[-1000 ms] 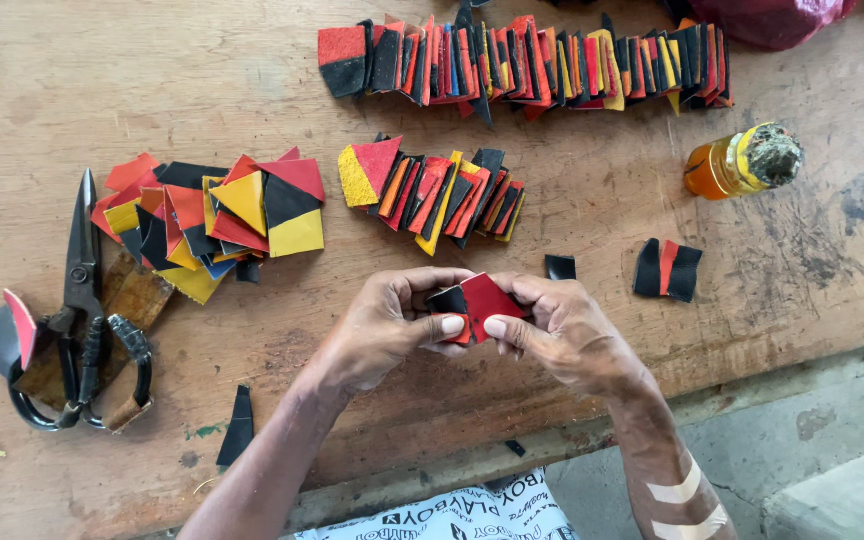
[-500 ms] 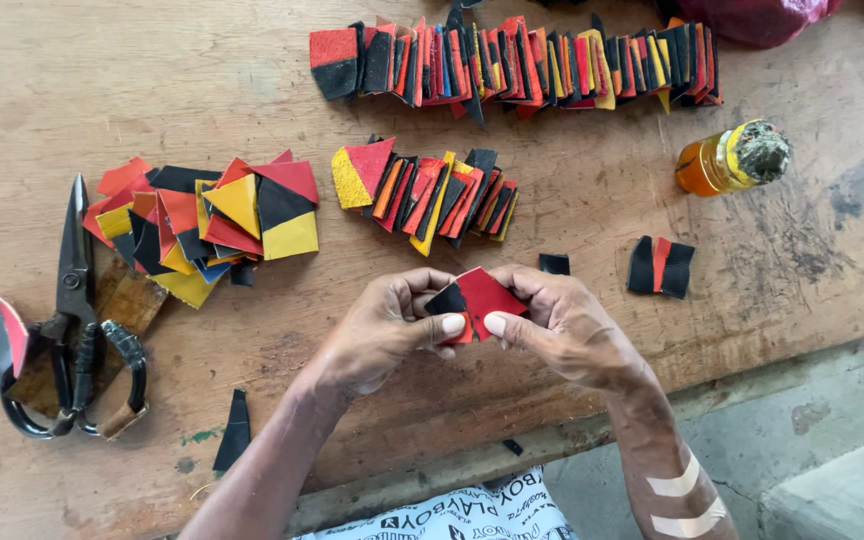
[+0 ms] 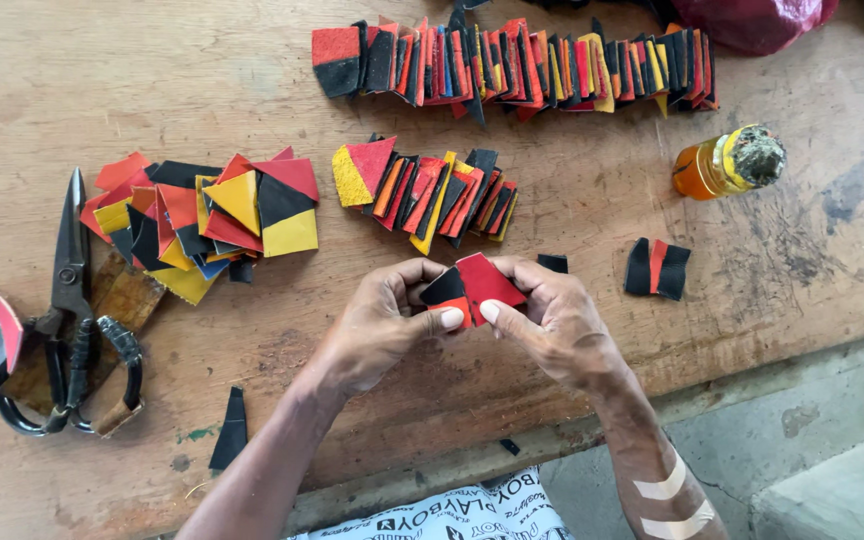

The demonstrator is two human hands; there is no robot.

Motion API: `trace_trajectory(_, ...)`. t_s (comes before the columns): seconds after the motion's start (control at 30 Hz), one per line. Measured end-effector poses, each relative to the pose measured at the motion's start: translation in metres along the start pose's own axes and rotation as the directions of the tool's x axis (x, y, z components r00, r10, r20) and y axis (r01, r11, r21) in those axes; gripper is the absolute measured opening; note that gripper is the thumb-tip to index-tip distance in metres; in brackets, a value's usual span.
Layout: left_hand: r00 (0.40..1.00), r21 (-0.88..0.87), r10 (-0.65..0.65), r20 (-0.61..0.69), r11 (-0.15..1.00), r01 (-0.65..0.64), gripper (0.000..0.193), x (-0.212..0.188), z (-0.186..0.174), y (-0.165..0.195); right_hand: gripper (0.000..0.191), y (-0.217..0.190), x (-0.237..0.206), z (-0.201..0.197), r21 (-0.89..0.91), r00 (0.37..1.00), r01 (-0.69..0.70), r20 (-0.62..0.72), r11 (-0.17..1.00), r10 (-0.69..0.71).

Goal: The person assembles small triangular pieces of colored material by hand, pressing them together to form layered units. The person repeatedly picks up pieces, aligns them, and places the finished units into a growing stack on the wooden table.

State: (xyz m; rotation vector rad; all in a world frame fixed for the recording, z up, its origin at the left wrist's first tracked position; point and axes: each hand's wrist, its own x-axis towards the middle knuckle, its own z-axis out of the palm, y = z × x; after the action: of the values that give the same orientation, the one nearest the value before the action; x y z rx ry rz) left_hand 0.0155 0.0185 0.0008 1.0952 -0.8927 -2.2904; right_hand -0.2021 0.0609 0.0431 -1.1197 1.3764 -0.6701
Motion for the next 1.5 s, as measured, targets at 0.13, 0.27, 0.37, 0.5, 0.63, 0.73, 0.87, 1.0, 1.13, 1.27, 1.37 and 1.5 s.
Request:
trace_trajectory(0.13,0.999,0.082,0.047,-0.013,0.996,-0.046,0.039,-0.001,0.003,0.005,0.047,0.002,0.002,0.001,0.062,1.0,0.027,0.007,0.998,-0.027)
trace_trajectory(0.27,0.995,0.103,0.095,-0.022,0.99,-0.092,0.039,0.001,0.003,0.004,0.044,0.003,0.004,0.002,0.073,1.0,0.01,0.027,0.997,-0.012)
trace_trajectory(0.37,0.996,0.042,0.069,-0.052,0.997,-0.067,0.04,0.002,0.002,0.002,0.041,0.005,0.005,0.005,0.107,0.999,0.03,0.018,0.994,-0.032)
trace_trajectory(0.5,0.993,0.025,0.07,-0.093,0.997,-0.068,0.04,0.001,0.002,0.001,0.039,0.006,0.005,0.01,0.138,1.0,0.014,-0.011,0.99,-0.013)
trace_trajectory(0.63,0.99,0.018,0.111,-0.091,0.994,-0.109,0.043,0.0,0.003,0.001,0.043,0.009,0.006,0.01,0.22,0.998,0.048,0.039,0.974,-0.057)
trace_trajectory(0.73,0.99,-0.004,0.115,-0.088,0.993,-0.115,0.045,0.0,0.004,0.001,0.043,0.013,0.006,0.009,0.256,1.0,-0.014,0.007,0.966,0.013)
trace_trajectory(0.87,0.981,0.055,0.137,-0.138,0.99,-0.131,0.043,-0.001,0.009,-0.001,0.036,0.017,0.003,0.015,0.249,0.999,0.039,-0.044,0.968,-0.029)
trace_trajectory(1.0,0.944,0.298,0.295,-0.149,0.923,-0.241,0.037,-0.005,0.018,-0.001,0.03,0.016,-0.002,0.029,0.095,0.986,0.061,-0.161,0.994,-0.045)
trace_trajectory(1.13,0.923,0.416,0.34,-0.179,0.877,-0.242,0.032,-0.01,0.023,-0.002,0.029,0.013,-0.001,0.026,0.013,0.987,-0.011,-0.16,1.0,0.013)
trace_trajectory(1.27,0.956,0.184,0.271,-0.111,0.951,-0.249,0.037,-0.002,0.017,-0.002,0.027,0.014,-0.001,0.006,0.294,0.998,-0.023,-0.05,0.956,0.039)
trace_trajectory(1.37,0.961,0.114,0.258,-0.098,0.962,-0.247,0.039,0.0,0.015,-0.004,0.027,0.021,-0.002,0.005,0.4,0.999,0.028,-0.048,0.916,-0.01)
trace_trajectory(1.5,0.93,0.325,0.33,-0.162,0.908,-0.266,0.034,-0.002,0.023,-0.007,0.023,0.025,-0.002,0.018,0.356,0.993,0.039,-0.119,0.934,0.004)
